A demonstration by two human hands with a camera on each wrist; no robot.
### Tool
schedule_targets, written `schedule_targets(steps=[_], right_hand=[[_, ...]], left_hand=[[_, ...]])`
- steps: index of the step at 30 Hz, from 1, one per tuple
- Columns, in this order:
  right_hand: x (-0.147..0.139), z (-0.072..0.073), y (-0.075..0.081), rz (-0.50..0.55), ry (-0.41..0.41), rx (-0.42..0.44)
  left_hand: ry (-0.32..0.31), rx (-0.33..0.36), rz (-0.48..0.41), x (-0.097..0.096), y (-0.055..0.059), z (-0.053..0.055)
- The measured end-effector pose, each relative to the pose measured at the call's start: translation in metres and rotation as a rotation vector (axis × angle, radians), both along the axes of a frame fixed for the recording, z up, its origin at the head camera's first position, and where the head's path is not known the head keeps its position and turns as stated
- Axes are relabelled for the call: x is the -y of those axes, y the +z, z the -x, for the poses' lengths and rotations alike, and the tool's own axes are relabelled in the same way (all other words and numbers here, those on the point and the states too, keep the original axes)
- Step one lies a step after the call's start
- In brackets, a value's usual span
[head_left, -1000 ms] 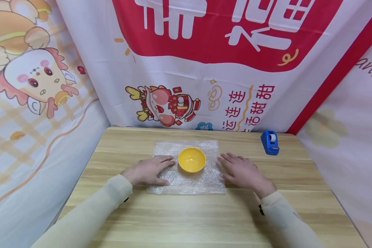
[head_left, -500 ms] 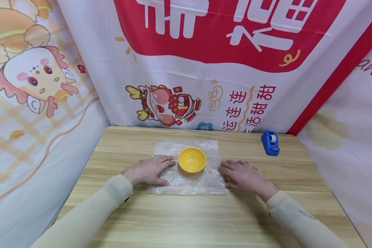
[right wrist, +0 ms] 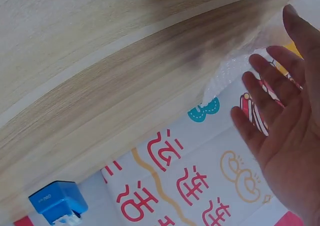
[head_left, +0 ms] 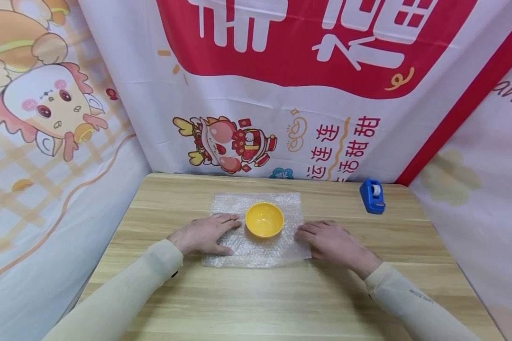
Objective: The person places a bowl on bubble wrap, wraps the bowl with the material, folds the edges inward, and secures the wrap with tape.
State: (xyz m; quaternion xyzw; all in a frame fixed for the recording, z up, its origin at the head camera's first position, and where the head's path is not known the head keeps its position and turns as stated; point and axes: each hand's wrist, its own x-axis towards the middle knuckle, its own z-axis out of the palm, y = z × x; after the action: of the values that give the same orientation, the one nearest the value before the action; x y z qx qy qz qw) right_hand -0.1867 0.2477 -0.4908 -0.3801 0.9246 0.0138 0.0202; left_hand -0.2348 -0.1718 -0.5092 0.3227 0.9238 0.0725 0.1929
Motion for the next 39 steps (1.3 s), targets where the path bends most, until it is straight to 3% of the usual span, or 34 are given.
schedule_targets(steps=[5,13,26,39], right_hand=[[0.005,0.002,0.002,0.015,0.057,-0.070],[0.011,0.002,0.011,0.099,0.111,-0.080],[0.013,0.001,0.035,0.154,0.071,-0.102],[0.027,0.008,0.039,0.187,0.065,-0.145]], left_hand=[[-0.001,0.010,0.002,-0.001,0.002,-0.001],[-0.015,0.009,0.005,-0.003,0.004,-0.003],[-0.036,0.004,0.025,-0.016,0.010,-0.017],[-0.083,-0.039,0.053,-0.030,0.006,-0.024]])
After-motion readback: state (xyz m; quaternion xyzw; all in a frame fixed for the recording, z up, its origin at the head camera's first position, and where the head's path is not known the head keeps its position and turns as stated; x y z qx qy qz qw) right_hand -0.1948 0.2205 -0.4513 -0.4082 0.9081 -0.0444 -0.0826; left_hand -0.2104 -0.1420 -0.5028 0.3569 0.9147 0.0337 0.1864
